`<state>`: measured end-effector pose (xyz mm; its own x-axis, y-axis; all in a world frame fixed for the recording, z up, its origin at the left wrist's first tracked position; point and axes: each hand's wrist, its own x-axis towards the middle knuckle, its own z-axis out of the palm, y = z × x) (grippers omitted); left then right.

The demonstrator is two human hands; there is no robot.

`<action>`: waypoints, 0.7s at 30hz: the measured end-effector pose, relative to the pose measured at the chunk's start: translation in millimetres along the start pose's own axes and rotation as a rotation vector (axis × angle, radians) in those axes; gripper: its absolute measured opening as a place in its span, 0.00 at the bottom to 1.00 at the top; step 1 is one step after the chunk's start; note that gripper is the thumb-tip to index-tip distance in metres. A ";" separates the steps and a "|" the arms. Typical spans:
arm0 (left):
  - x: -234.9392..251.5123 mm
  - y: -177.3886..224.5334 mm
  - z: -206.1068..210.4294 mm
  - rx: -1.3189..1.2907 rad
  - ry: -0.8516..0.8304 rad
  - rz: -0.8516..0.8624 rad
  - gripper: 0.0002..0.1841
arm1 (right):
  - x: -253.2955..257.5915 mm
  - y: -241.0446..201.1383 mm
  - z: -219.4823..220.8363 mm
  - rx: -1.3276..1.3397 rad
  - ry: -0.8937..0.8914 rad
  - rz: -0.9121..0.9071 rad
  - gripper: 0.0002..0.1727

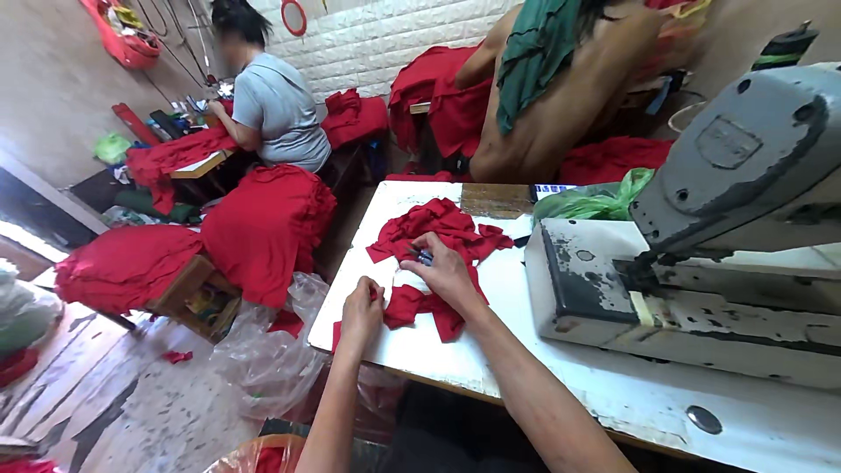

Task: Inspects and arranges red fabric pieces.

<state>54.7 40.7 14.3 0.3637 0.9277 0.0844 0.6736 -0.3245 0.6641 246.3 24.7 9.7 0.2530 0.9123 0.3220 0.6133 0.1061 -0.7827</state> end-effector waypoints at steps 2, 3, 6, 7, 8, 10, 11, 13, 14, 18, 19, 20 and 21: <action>-1.0 5.1 -3.6 0.051 0.040 -0.035 0.17 | 0.2 2.6 -2.9 0.051 0.034 0.003 0.17; -2.2 7.7 -5.9 0.076 0.027 -0.039 0.18 | 0.7 3.7 -1.7 0.050 0.021 -0.009 0.16; -8.9 12.9 -11.3 0.102 -0.122 -0.009 0.21 | 1.8 5.0 6.5 0.021 -0.106 -0.083 0.14; -11.0 14.2 -11.5 0.116 -0.180 -0.006 0.21 | 2.1 6.3 10.6 -0.030 -0.172 -0.125 0.13; -12.4 15.0 -10.9 0.126 -0.217 0.005 0.20 | 1.9 6.8 14.1 -0.101 -0.255 -0.160 0.16; -14.0 10.7 -9.5 0.093 -0.213 0.040 0.16 | 0.2 5.4 19.5 -0.214 -0.365 -0.185 0.16; -14.3 7.2 -10.7 0.061 -0.183 0.048 0.15 | -1.1 3.4 20.4 -0.234 -0.356 -0.182 0.14; -14.1 0.5 -16.7 0.000 -0.107 0.049 0.14 | -3.4 0.2 18.5 -0.198 -0.243 -0.144 0.13; -14.0 -3.3 -20.5 -0.033 -0.075 0.048 0.14 | -3.6 -1.0 16.7 -0.139 -0.183 -0.112 0.13; -13.5 -11.0 -32.8 -0.272 -0.009 0.097 0.10 | -3.7 -6.3 8.8 0.111 -0.152 -0.001 0.13; -12.6 -11.9 -33.9 -0.339 0.001 0.124 0.08 | -3.9 -5.6 10.3 0.129 -0.177 -0.008 0.14; -11.4 -12.4 -35.0 -0.378 0.014 0.145 0.06 | -4.4 -5.5 12.4 0.134 -0.210 -0.019 0.15; -10.2 -12.3 -36.2 -0.384 0.037 0.159 0.06 | -4.8 -5.3 14.7 0.130 -0.229 -0.038 0.17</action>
<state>19.4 41.9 32.2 0.4156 0.8798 0.2305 0.3194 -0.3785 0.8687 230.8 25.6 4.4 0.0470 0.9708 0.2352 0.5143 0.1783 -0.8389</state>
